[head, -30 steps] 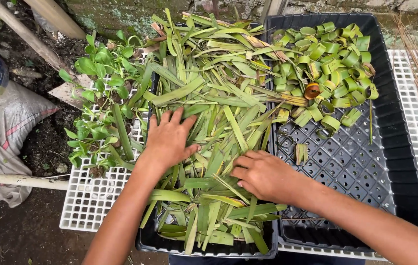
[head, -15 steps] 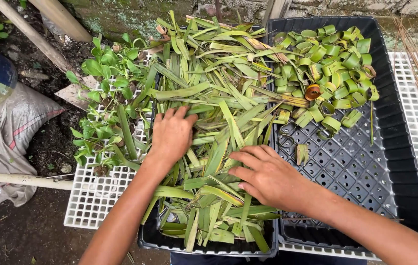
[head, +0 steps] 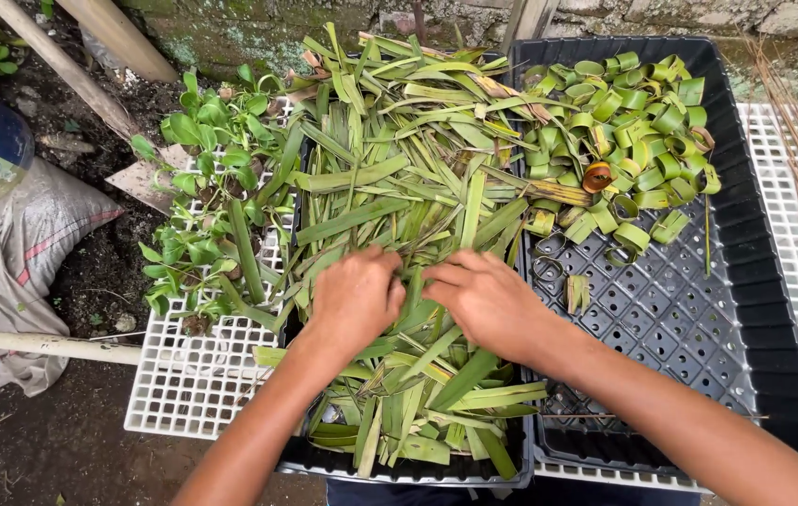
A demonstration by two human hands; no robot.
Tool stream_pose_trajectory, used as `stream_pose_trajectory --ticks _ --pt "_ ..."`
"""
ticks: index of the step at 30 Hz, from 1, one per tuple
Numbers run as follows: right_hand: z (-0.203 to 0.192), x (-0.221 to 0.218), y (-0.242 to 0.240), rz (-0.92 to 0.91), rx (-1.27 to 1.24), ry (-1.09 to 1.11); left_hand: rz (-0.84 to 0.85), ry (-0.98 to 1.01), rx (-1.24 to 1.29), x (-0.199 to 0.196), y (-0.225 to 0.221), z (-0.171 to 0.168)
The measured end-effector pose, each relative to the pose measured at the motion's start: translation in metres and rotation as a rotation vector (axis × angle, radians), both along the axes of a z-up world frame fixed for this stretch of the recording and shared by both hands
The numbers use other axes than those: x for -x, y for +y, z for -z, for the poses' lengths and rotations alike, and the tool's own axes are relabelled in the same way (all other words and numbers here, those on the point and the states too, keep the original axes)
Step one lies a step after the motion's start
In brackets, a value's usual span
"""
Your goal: A person is folding green leaves and threading them onto thin wooden skewers to create leaf skewers.
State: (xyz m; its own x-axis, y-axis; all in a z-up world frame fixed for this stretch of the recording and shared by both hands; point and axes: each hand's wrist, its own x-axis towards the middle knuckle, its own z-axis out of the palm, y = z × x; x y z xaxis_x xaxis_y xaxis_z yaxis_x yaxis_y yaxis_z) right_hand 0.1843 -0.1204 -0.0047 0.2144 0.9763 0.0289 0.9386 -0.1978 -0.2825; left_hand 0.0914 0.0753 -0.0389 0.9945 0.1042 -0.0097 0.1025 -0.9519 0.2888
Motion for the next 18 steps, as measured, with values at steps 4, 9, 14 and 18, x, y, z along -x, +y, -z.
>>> stream_pose_trajectory --ticks 4,9,14,18 --pt "0.032 -0.013 0.022 0.047 0.058 -0.009 -0.098 0.242 0.063 -0.004 -0.015 0.011" --pt "0.001 -0.014 0.017 0.091 0.248 0.116 -0.070 0.283 0.107 0.002 -0.016 0.017" --pt "-0.022 -0.018 0.004 0.068 0.208 0.241 -0.081 0.256 0.185 0.008 -0.020 -0.031" --pt "-0.053 -0.024 -0.006 0.115 0.047 0.283 -0.006 -0.053 0.459 0.008 -0.018 -0.079"
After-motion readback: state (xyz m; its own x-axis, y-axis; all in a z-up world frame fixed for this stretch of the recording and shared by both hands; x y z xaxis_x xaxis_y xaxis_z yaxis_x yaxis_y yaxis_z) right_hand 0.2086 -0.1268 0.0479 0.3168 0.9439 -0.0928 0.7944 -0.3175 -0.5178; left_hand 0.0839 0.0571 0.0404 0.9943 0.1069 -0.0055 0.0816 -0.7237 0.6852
